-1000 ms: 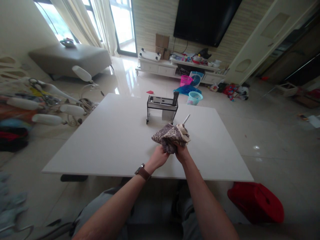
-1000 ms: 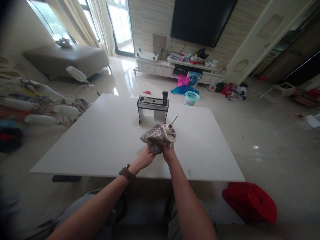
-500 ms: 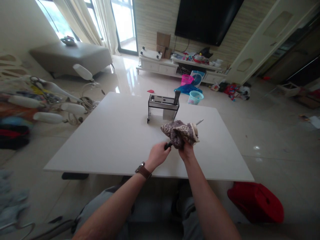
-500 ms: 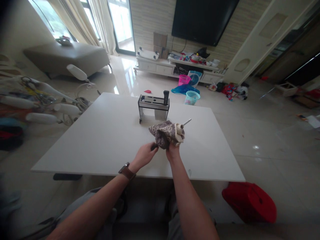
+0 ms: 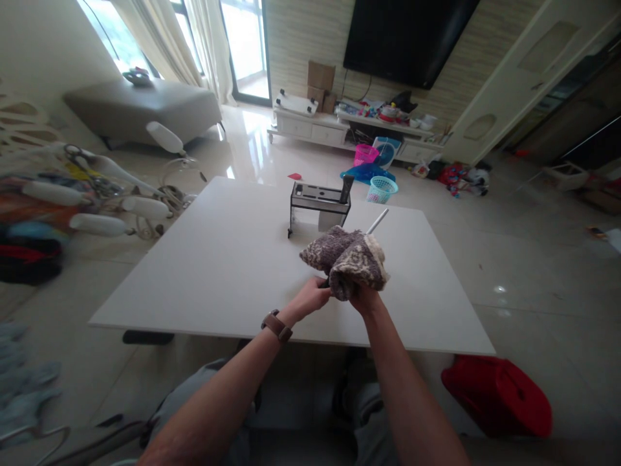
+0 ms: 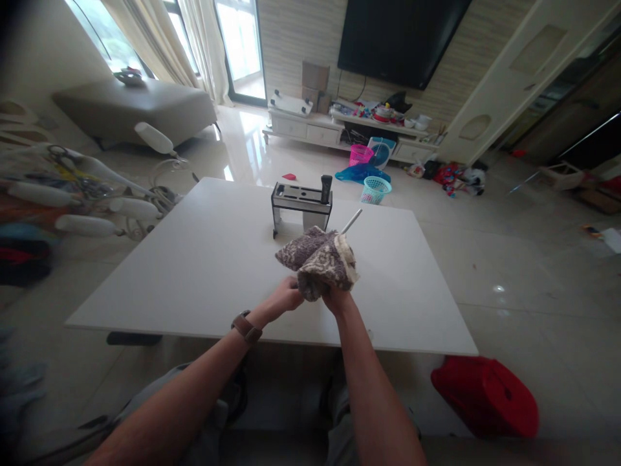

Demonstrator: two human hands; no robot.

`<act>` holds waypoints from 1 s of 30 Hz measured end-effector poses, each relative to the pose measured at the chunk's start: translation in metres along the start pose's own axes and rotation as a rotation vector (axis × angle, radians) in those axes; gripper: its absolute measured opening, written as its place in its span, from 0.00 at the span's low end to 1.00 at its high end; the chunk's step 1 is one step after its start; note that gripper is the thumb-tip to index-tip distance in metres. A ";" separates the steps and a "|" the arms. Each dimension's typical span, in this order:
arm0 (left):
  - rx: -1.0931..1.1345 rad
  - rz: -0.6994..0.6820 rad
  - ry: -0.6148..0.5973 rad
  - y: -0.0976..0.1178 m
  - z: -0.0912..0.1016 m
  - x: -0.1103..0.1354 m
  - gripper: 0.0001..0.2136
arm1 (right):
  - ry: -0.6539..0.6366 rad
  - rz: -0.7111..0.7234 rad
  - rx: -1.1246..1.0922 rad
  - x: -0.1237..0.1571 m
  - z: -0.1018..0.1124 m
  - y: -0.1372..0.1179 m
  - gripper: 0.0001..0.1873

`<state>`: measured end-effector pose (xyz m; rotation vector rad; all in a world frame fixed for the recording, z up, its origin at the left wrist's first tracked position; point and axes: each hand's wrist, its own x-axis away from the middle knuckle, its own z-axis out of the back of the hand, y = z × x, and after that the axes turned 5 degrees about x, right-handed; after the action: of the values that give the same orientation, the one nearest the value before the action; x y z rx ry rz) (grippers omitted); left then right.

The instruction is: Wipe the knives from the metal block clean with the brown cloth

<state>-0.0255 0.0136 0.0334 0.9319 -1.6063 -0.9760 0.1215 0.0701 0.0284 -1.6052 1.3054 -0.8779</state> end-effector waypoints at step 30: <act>-0.818 -0.248 0.385 0.004 -0.005 0.001 0.11 | 0.215 0.190 -0.082 -0.006 -0.011 0.007 0.38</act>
<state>-0.0217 0.0132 0.0380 0.6784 -0.6639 -1.3736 0.1078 0.0738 0.0257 -1.4496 1.6340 -0.9077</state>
